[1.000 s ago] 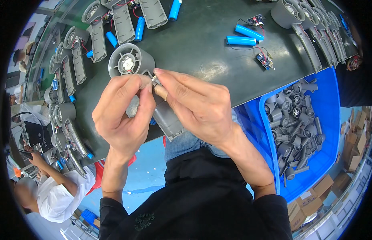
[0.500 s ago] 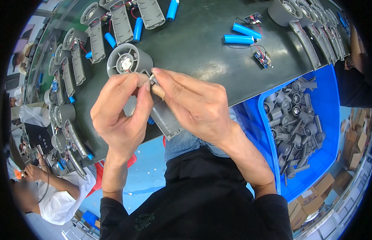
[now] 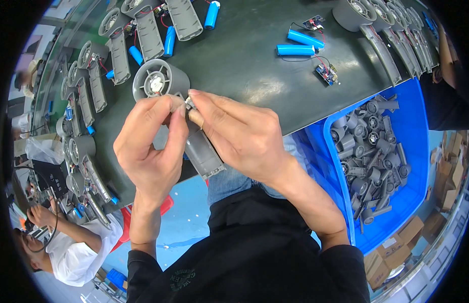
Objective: Assembling small cylindrical electronic components into circular metal housings on a production line.
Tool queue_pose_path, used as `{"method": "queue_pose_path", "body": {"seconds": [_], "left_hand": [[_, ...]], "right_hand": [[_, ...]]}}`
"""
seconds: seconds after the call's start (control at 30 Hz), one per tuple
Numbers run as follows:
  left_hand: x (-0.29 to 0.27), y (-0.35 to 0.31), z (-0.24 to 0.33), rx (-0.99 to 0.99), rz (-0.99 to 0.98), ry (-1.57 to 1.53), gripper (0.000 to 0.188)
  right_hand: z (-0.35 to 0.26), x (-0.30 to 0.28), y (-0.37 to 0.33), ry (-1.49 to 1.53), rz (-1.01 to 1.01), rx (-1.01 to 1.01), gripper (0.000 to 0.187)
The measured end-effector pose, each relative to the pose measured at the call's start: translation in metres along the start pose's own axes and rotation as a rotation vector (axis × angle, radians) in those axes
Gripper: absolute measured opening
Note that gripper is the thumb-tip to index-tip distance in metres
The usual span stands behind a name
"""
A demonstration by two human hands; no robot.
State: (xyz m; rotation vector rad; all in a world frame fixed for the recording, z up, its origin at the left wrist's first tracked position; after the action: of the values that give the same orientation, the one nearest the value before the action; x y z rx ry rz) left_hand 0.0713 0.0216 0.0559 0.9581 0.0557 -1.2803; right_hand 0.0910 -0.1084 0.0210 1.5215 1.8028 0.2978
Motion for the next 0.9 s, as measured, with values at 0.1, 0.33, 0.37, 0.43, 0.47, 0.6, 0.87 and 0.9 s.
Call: {"method": "queue_pose_path", "body": {"seconds": [0.1, 0.33, 0.37, 0.43, 0.47, 0.6, 0.87, 0.9], "left_hand": [[-0.0003, 0.0002, 0.0004, -0.013, -0.011, 0.008, 0.023], [0.0018, -0.0002, 0.0003, -0.053, -0.033, 0.005, 0.026], [0.0023, 0.0007, 0.0007, -0.052, -0.034, 0.007, 0.027], [0.0023, 0.0016, 0.0013, -0.050, -0.034, 0.008, 0.027], [0.0027, 0.0016, 0.0000, -0.068, -0.045, 0.001, 0.028], [0.0023, 0.0019, -0.0018, -0.102, -0.069, -0.004, 0.027], [0.0031, 0.0062, -0.0001, -0.103, -0.129, 0.013, 0.024], [0.0043, 0.0066, 0.0007, -0.095, -0.147, 0.024, 0.023]], "right_hand": [[-0.0005, -0.0023, -0.0003, -0.007, 0.026, -0.024, 0.031], [-0.0011, -0.0037, 0.0004, -0.019, 0.032, -0.037, 0.031], [-0.0005, -0.0036, 0.0007, -0.017, 0.031, -0.032, 0.031], [0.0004, -0.0040, 0.0011, -0.017, 0.031, -0.033, 0.031], [0.0004, -0.0042, 0.0011, -0.017, 0.032, -0.036, 0.031], [0.0013, -0.0045, 0.0007, -0.017, 0.031, -0.031, 0.032], [0.0021, -0.0073, 0.0014, 0.034, 0.015, 0.008, 0.032], [0.0025, -0.0075, 0.0012, 0.033, 0.016, 0.009, 0.032]]}}
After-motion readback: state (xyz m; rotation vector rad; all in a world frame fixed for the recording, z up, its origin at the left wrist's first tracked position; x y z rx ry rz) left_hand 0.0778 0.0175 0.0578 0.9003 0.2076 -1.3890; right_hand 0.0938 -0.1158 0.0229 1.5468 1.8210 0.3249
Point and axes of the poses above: each hand's wrist, its own y-axis towards the middle knuckle, its own x-axis out of the palm, z = x × y, the point moved 9 cm from there along y, towards the middle knuckle, and after that the axes turned 1 degree about -x, right-handed, at the moved point
